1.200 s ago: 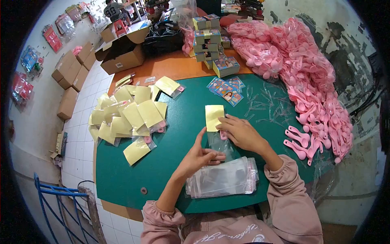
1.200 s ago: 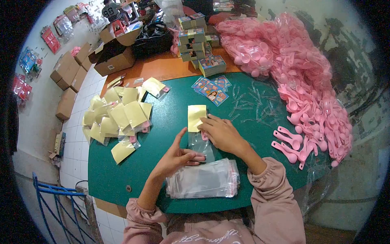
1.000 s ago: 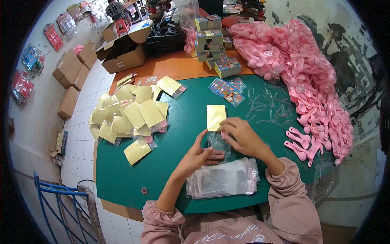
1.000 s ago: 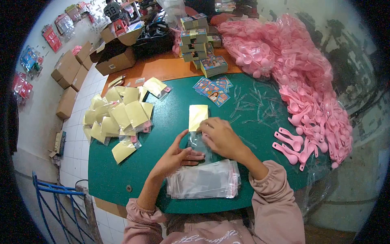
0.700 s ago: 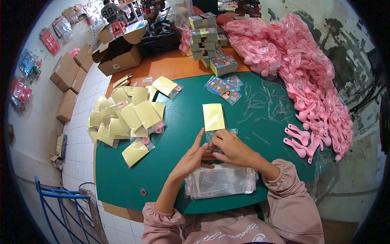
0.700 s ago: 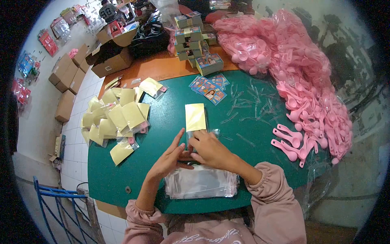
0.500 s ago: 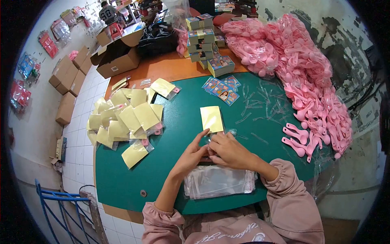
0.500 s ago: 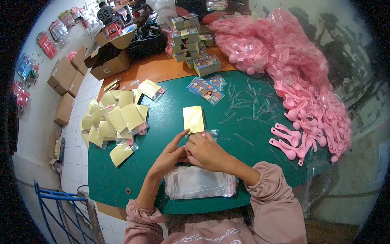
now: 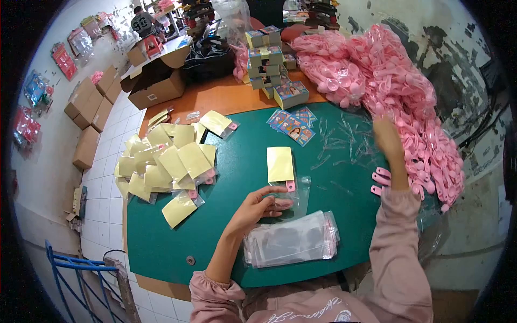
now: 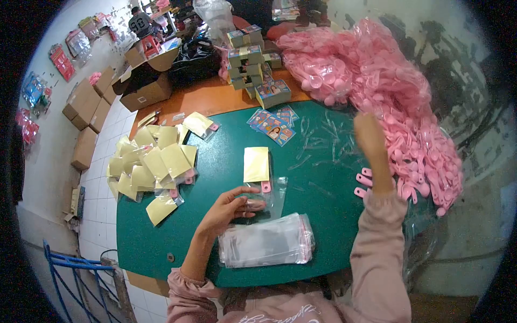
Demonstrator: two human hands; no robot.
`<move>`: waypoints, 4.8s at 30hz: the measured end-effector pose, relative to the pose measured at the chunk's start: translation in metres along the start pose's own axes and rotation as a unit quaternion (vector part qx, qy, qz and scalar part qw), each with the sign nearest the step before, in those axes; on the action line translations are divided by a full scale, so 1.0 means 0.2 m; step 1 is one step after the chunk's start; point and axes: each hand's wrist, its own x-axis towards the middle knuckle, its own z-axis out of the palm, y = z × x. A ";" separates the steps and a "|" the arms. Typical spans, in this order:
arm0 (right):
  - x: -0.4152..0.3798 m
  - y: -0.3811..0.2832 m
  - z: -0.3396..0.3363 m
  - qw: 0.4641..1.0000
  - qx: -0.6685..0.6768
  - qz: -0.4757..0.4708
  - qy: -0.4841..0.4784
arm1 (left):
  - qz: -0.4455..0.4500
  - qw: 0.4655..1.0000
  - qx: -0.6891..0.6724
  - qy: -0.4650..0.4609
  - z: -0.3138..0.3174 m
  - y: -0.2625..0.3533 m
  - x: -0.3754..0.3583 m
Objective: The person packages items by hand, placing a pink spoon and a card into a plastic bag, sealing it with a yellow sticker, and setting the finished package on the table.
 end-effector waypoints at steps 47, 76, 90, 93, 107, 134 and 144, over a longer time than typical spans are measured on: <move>-0.43 -0.79 -0.11 0.717 0.668 0.057 -0.191 | 0.114 0.942 0.214 0.234 0.04 -0.07 0.05; -0.48 0.10 0.03 0.976 0.195 -0.082 -0.047 | 0.197 0.915 0.329 0.128 0.07 -0.11 0.16; -0.51 0.15 0.02 0.989 0.084 0.081 -0.091 | 0.064 0.998 -0.015 -0.014 0.06 -0.04 0.12; -0.47 0.25 0.07 0.974 0.197 0.053 -0.097 | 0.068 0.997 -0.011 -0.035 0.07 -0.07 0.13; -0.49 0.22 -0.11 0.987 0.110 0.092 -0.068 | 0.059 0.998 -0.001 -0.036 0.06 -0.06 0.12; -0.37 -0.66 -0.42 0.742 0.665 0.060 0.061 | 0.097 0.995 -0.012 -0.033 0.07 -0.06 0.12; -0.39 -0.69 -0.41 0.809 0.586 0.028 -0.030 | 0.085 0.995 0.048 -0.013 0.07 -0.06 0.13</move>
